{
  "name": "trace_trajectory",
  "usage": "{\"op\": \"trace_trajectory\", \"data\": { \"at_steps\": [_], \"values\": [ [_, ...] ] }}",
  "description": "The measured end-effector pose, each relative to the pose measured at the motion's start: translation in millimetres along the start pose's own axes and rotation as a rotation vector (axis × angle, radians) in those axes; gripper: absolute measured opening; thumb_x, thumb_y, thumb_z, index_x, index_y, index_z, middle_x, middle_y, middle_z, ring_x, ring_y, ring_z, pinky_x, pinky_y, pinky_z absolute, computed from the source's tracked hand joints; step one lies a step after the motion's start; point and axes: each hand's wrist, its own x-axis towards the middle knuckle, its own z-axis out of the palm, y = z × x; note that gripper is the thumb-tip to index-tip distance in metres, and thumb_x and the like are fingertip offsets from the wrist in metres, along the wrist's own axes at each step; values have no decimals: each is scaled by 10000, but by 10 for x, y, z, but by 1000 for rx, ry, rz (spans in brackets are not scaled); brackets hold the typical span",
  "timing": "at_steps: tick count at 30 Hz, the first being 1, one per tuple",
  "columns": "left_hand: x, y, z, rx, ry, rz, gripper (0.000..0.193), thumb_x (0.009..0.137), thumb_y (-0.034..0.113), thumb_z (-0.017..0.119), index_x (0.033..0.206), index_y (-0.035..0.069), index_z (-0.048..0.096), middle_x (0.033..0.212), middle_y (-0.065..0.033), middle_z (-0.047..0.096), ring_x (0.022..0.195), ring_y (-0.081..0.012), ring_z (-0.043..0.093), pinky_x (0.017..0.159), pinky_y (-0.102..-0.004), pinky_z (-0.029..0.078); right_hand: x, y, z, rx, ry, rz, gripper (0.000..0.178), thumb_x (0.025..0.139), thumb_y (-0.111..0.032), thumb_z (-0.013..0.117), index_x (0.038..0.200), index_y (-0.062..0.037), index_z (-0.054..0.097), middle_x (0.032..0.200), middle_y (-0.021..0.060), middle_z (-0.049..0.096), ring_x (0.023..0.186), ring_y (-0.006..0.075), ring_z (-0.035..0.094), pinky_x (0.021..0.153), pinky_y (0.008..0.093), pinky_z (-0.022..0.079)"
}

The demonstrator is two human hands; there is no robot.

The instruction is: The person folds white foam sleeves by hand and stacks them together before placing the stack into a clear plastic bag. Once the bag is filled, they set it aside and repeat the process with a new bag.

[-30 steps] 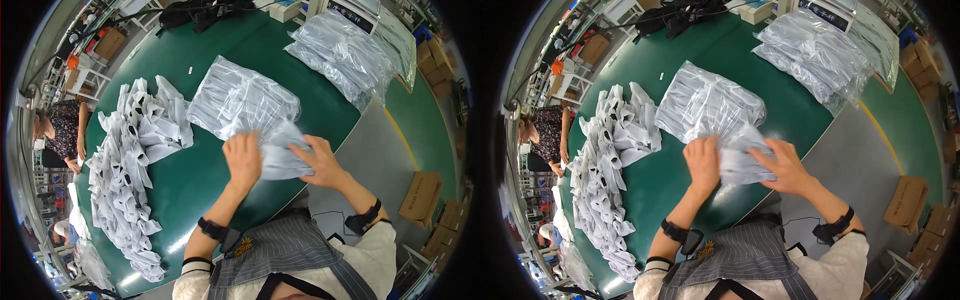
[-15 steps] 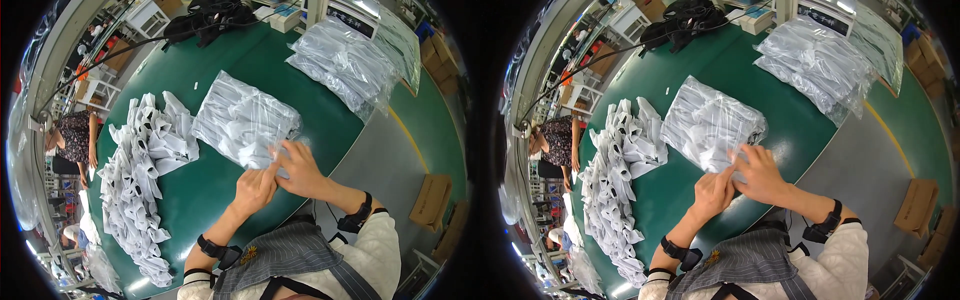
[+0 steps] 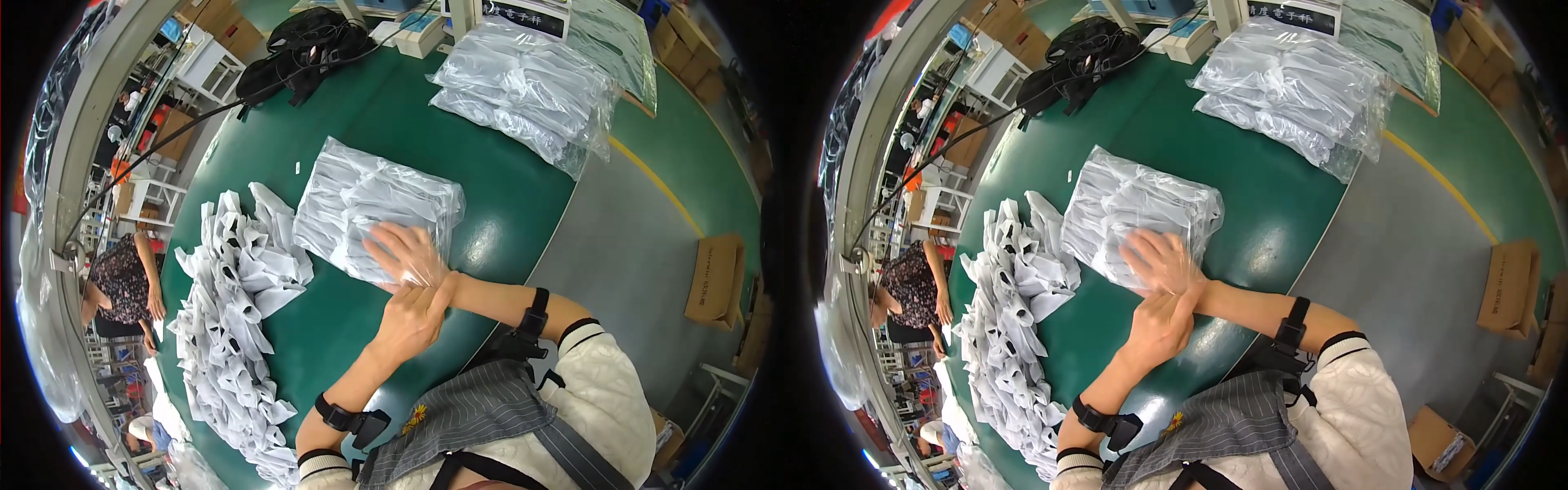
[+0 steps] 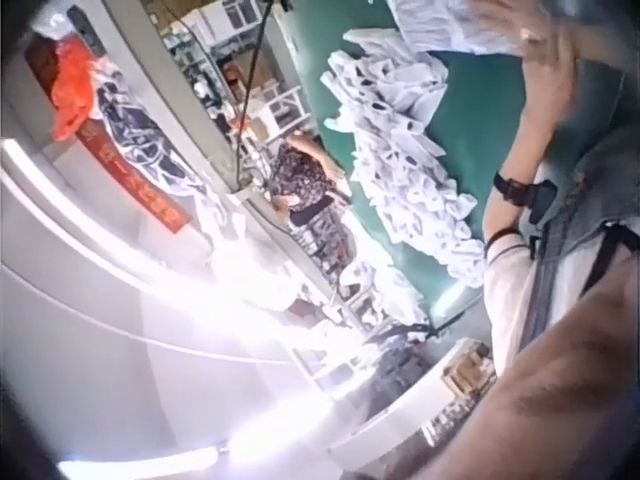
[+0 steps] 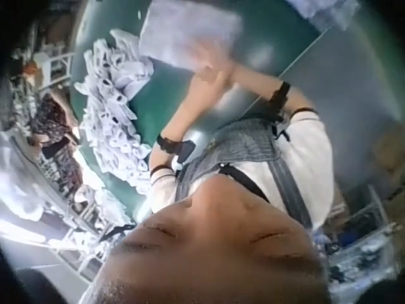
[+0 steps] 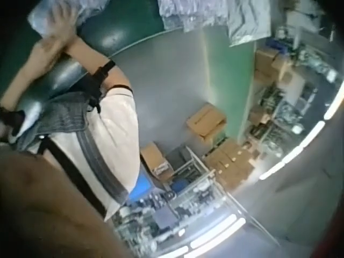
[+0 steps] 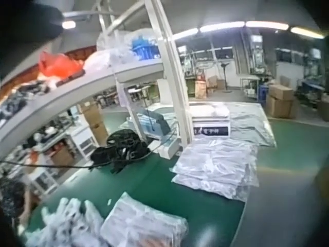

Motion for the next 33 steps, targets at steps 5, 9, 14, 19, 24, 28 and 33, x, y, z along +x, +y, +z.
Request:
{"op": "trace_trajectory", "data": {
  "at_steps": [5,9,14,19,24,28,33],
  "values": [
    [158,37,59,123,89,-285,553,752,47,632,1281,-22,488,822,-112,564,719,-266,573,634,-361,455,-528,571,-389,321,91,15,340,756,-173,701,1069,-54,642,1179,128,564,1112,302,535,907,447,404],
    [679,-276,367,433,120,-349,501,793,122,587,1270,2,494,972,-98,547,837,-231,564,666,-367,452,-462,851,-462,264,-378,79,302,781,-165,674,1056,-44,643,1110,155,599,1073,333,556,932,435,403],
    [1231,-619,752,275,67,-431,233,752,154,592,951,36,563,813,-79,597,713,-223,641,583,-318,487,-325,1185,-497,457,-372,26,243,812,-162,640,1018,-31,643,1048,172,617,1041,339,568,890,438,428],
    [1081,-193,822,183,-51,-112,114,720,135,613,796,61,571,788,-81,608,692,-227,650,572,-323,497,-483,1149,-536,395,-437,208,219,829,-158,623,1012,-40,645,1016,162,633,990,332,592,837,435,465],
    [429,124,488,-72,147,-264,259,799,150,625,1013,7,601,837,-79,606,763,-229,638,609,-340,499,-482,746,-822,13,-602,302,206,845,-136,607,1024,-42,645,1017,150,647,952,329,611,802,419,493],
    [-415,335,295,-238,193,-712,336,912,274,620,1083,-5,548,854,-115,637,680,-232,648,570,-333,507,-603,908,-1101,3,-466,423,174,875,-87,588,1021,-25,662,976,160,664,805,349,623,710,388,509],
    [-460,306,466,-1258,175,-1304,450,963,409,539,1047,-33,530,798,-132,641,634,-170,652,543,-275,496,-324,591,-927,469,-612,-9,173,902,-72,575,1036,-30,676,938,151,679,746,302,642,700,353,511]
  ]
}}
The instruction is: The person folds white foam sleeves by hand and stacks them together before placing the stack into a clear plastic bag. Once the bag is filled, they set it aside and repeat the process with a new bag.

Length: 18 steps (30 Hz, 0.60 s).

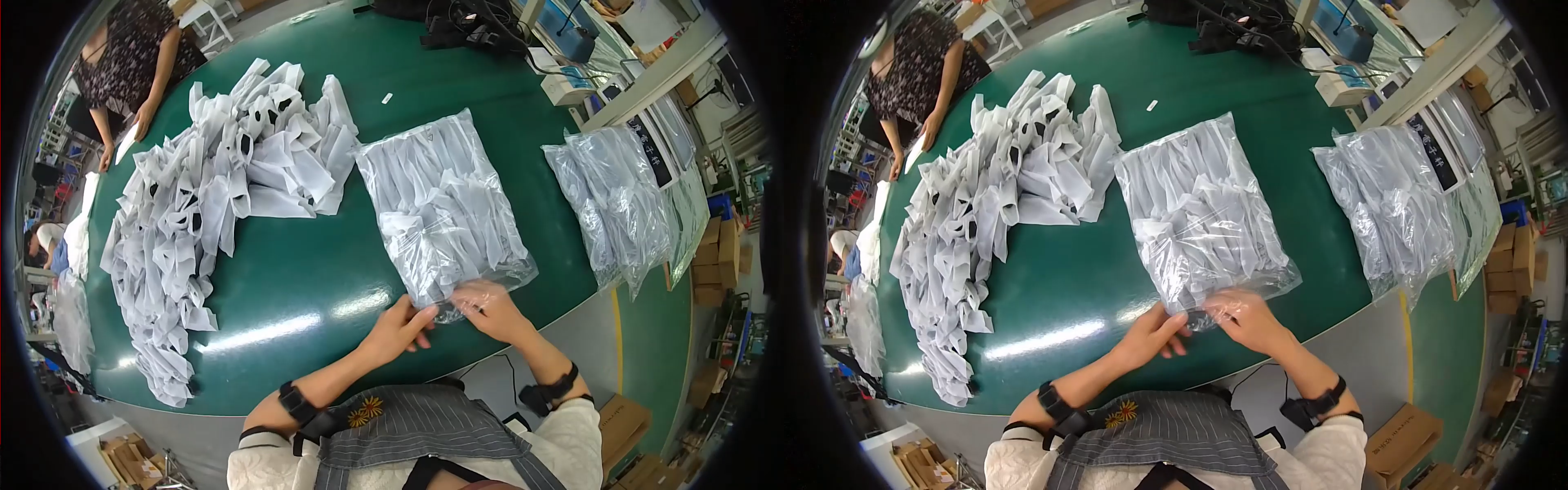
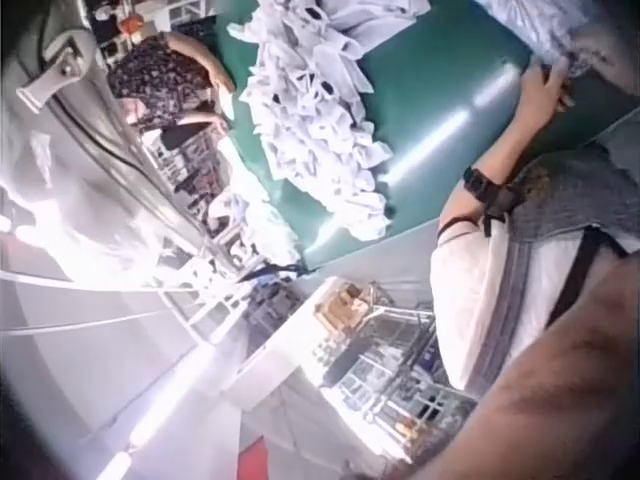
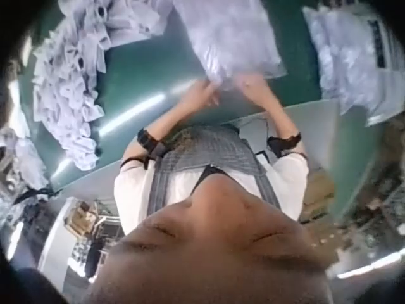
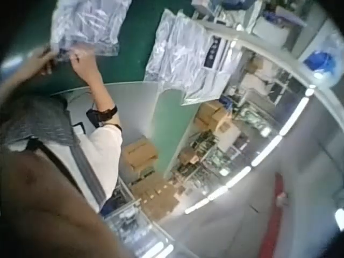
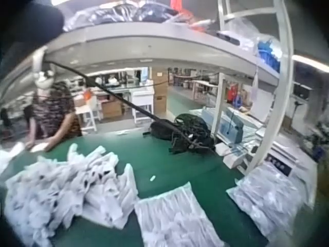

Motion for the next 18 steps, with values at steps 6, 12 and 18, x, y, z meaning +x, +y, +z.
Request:
{"op": "trace_trajectory", "data": {
  "at_steps": [6,12,18],
  "values": [
    [105,-216,-160,-157,-143,-4,417,982,377,513,1004,-36,563,739,-115,635,597,-144,635,532,-271,486,294,125,241,431,-407,182,223,905,-134,607,1083,-21,676,1022,128,695,887,214,662,782,323,509],
    [-104,-65,-309,313,-134,190,366,1004,326,480,896,7,621,746,-82,642,610,-128,635,542,-294,484,598,-22,481,555,-184,144,216,925,-129,593,1076,1,678,1024,119,702,917,183,664,824,309,510],
    [-166,-166,-437,241,-37,390,358,1004,315,481,924,3,636,761,-86,648,624,-151,642,567,-306,505,302,61,153,551,-192,318,199,919,-93,562,1063,-24,682,1039,142,693,968,259,664,874,342,503]
  ]
}}
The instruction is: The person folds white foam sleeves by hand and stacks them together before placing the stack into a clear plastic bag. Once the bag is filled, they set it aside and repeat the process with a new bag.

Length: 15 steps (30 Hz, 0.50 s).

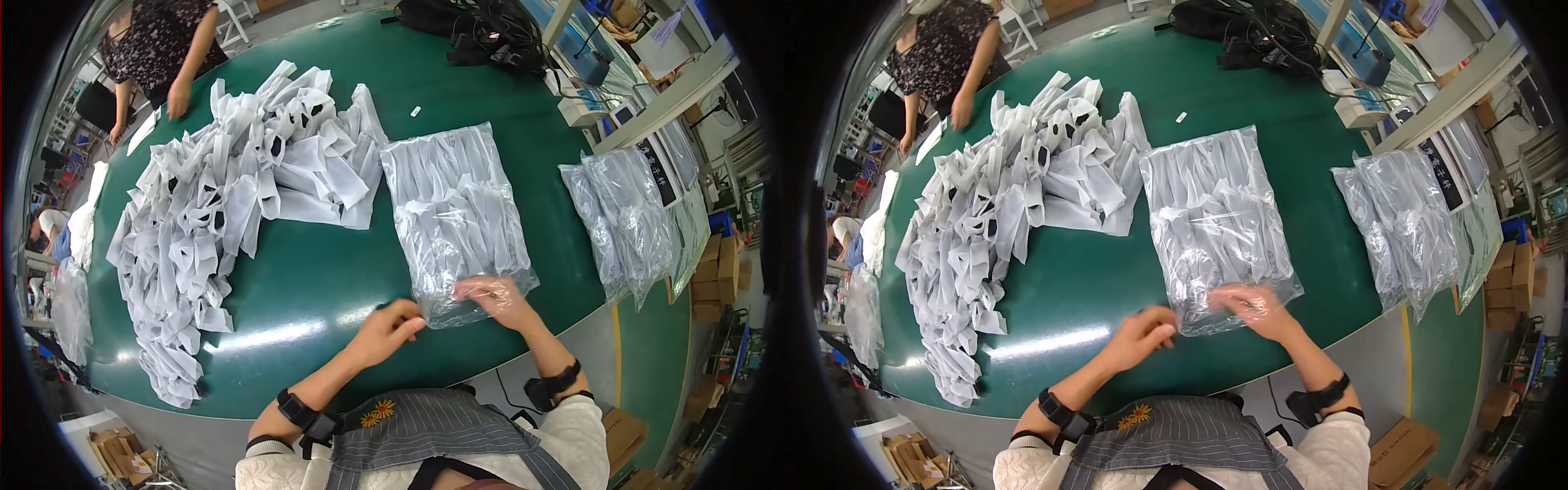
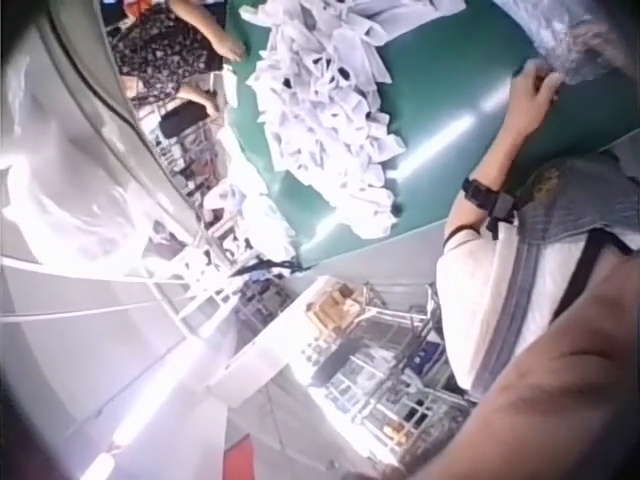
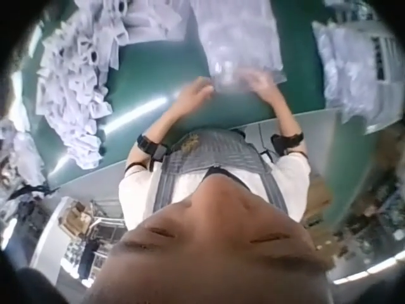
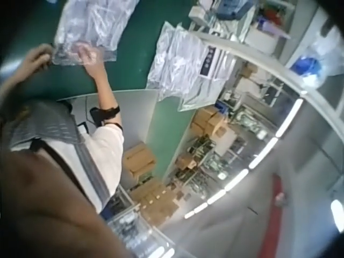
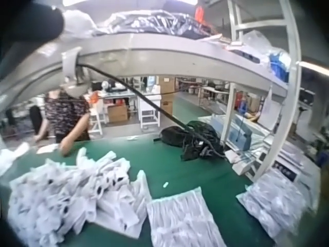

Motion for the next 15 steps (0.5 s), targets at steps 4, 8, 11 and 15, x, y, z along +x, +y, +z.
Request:
{"op": "trace_trajectory", "data": {
  "at_steps": [4,8,11,15],
  "values": [
    [198,101,112,-153,212,-213,409,993,355,498,956,-29,636,787,-106,657,653,-170,658,566,-308,518,-101,-33,-131,-425,154,-310,230,906,-81,548,1100,-38,664,1050,131,686,967,283,659,858,362,513],
    [471,-46,225,-499,27,-366,499,974,420,515,957,-65,628,829,-136,666,667,-181,671,543,-300,521,27,245,204,-700,97,-430,285,889,-84,545,1159,-50,631,1049,122,680,951,305,654,843,368,519],
    [367,-21,206,-334,50,-314,547,988,448,467,995,-83,595,857,-129,659,692,-173,672,553,-263,508,-12,251,297,-509,30,-256,326,886,-94,547,1205,-61,604,1052,117,677,955,298,653,845,367,516],
    [407,208,108,-79,-19,-464,512,1006,409,444,999,-82,591,766,-110,655,613,-157,655,514,-256,490,54,93,100,-277,-102,133,335,880,-99,553,1208,-66,612,1076,117,676,981,290,652,857,361,511]
  ]
}}
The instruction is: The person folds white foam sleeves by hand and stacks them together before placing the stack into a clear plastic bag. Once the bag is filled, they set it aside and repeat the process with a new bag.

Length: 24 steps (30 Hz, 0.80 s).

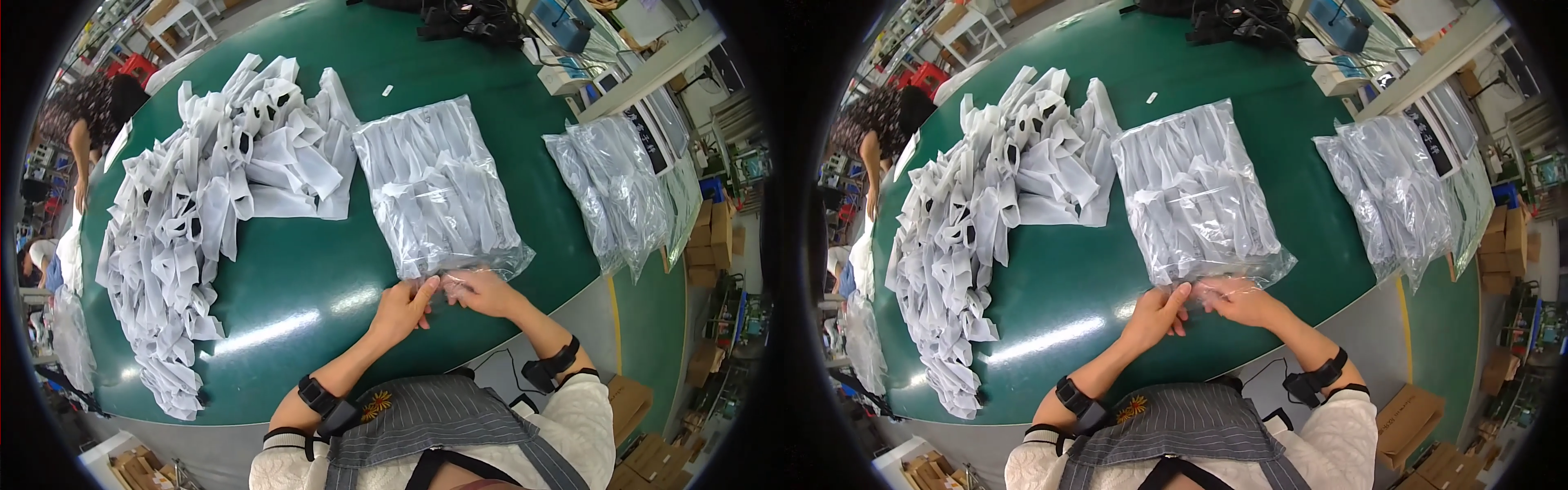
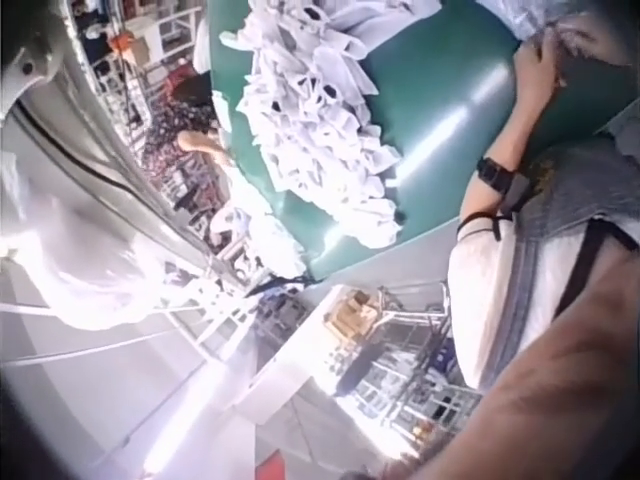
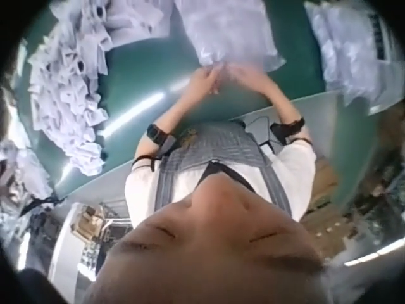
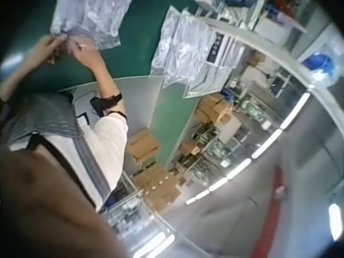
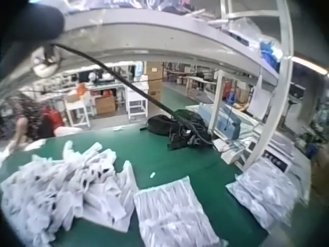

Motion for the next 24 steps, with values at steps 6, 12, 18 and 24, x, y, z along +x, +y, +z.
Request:
{"op": "trace_trajectory", "data": {
  "at_steps": [6,12,18,24],
  "values": [
    [57,-132,142,-103,56,80,368,1016,271,447,960,-36,642,699,-94,643,599,-165,655,531,-295,500,-142,211,-301,-55,221,-264,305,884,-109,545,1165,-56,649,1102,108,685,1013,277,651,870,345,505],
    [-87,-310,-105,181,13,542,294,1008,173,436,977,-26,650,688,-86,637,602,-164,615,605,-292,495,187,77,-129,21,104,-273,258,926,-195,541,1106,-85,689,1089,91,696,1010,258,657,885,317,502],
    [-62,-256,-153,295,-17,614,296,1010,173,427,1000,-9,660,709,-88,634,646,-184,623,643,-300,498,-39,348,-343,-184,274,-237,217,923,-168,579,1085,-58,674,1074,125,675,970,270,649,838,350,509],
    [31,-309,168,177,-52,618,305,1019,225,428,1012,26,658,756,-120,648,683,-201,654,648,-325,528,-549,364,-172,-83,842,-98,229,914,-92,545,1127,-27,598,1008,118,647,886,261,631,777,317,489]
  ]
}}
